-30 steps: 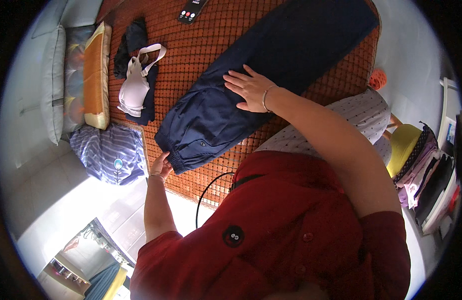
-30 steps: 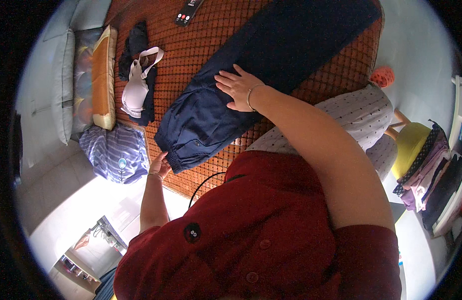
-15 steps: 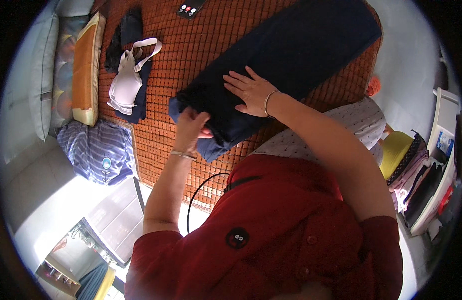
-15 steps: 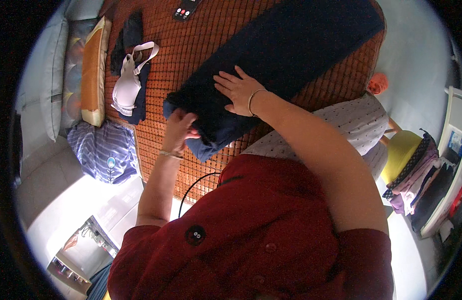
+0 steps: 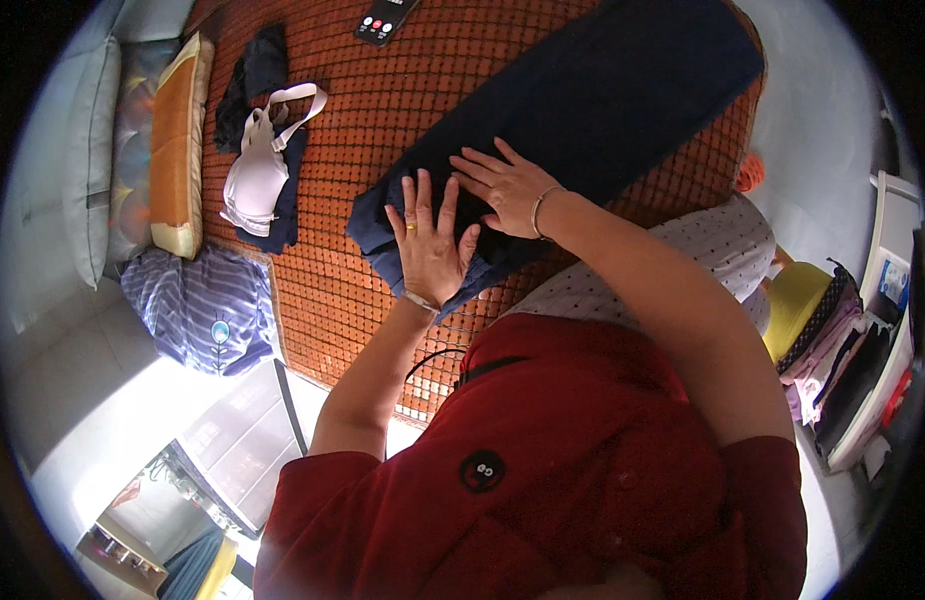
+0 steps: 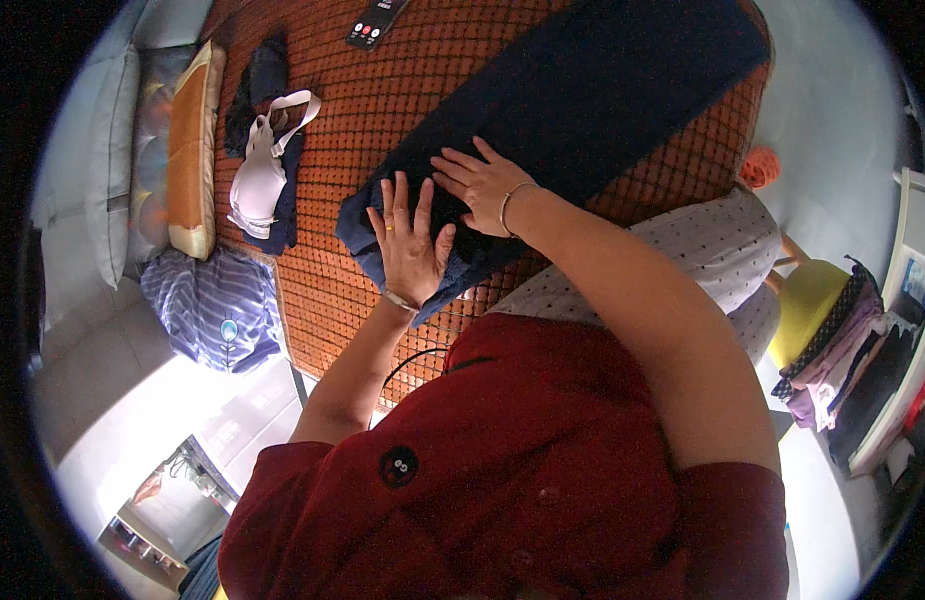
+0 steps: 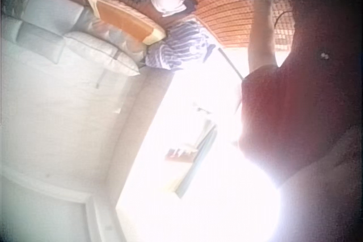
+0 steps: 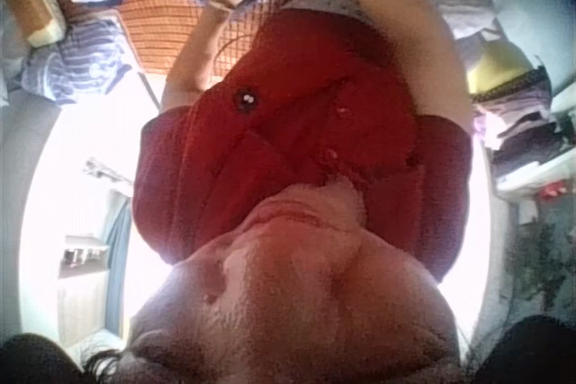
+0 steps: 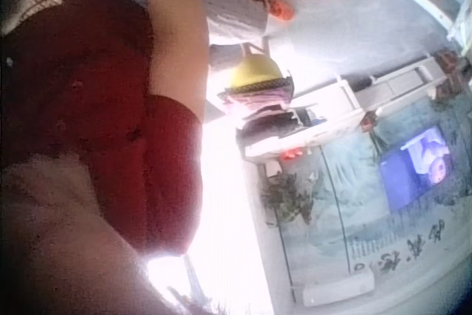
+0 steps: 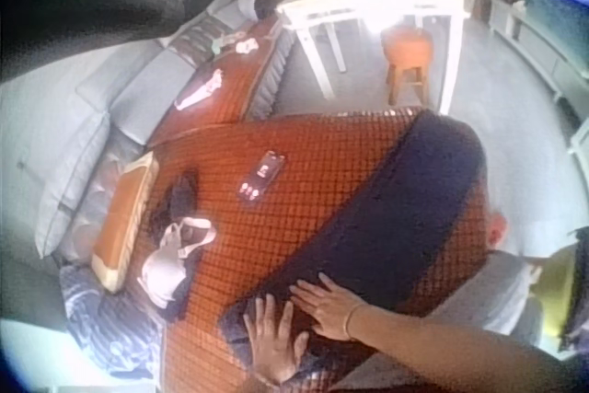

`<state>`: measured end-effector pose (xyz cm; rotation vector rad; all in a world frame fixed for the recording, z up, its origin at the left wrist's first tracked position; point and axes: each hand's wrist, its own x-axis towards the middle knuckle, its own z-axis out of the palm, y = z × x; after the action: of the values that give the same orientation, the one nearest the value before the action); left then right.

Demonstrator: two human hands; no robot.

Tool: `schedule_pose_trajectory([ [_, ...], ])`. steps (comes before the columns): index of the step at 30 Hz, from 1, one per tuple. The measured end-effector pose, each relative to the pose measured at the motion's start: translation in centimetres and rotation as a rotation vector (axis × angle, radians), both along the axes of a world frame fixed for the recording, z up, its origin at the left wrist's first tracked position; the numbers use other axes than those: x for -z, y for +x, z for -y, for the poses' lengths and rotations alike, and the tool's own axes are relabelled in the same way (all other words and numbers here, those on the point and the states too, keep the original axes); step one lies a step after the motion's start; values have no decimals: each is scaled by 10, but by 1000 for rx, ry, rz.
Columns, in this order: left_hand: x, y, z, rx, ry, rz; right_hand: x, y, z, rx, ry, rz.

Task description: The person folds a pair of dark blue pants and a pair of black shorts on a woven mat on the floor. They smooth and fold each item neatly, placing the finished folds aside.

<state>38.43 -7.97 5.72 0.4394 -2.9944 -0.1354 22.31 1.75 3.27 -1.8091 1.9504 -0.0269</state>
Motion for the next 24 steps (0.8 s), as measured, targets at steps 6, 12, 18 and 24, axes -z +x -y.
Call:
schedule_pose_trajectory([
  [6,38,-4,7,-83,78,140,1,1,-1,15,-26,-16],
  [12,41,-5,8,-61,25,172,-8,-3,-29,56,-157,-30],
  [18,19,-7,8,-71,91,266,0,-9,-101,334,-482,105],
  [24,-36,19,27,-125,266,-228,5,-7,-105,304,-619,111],
])
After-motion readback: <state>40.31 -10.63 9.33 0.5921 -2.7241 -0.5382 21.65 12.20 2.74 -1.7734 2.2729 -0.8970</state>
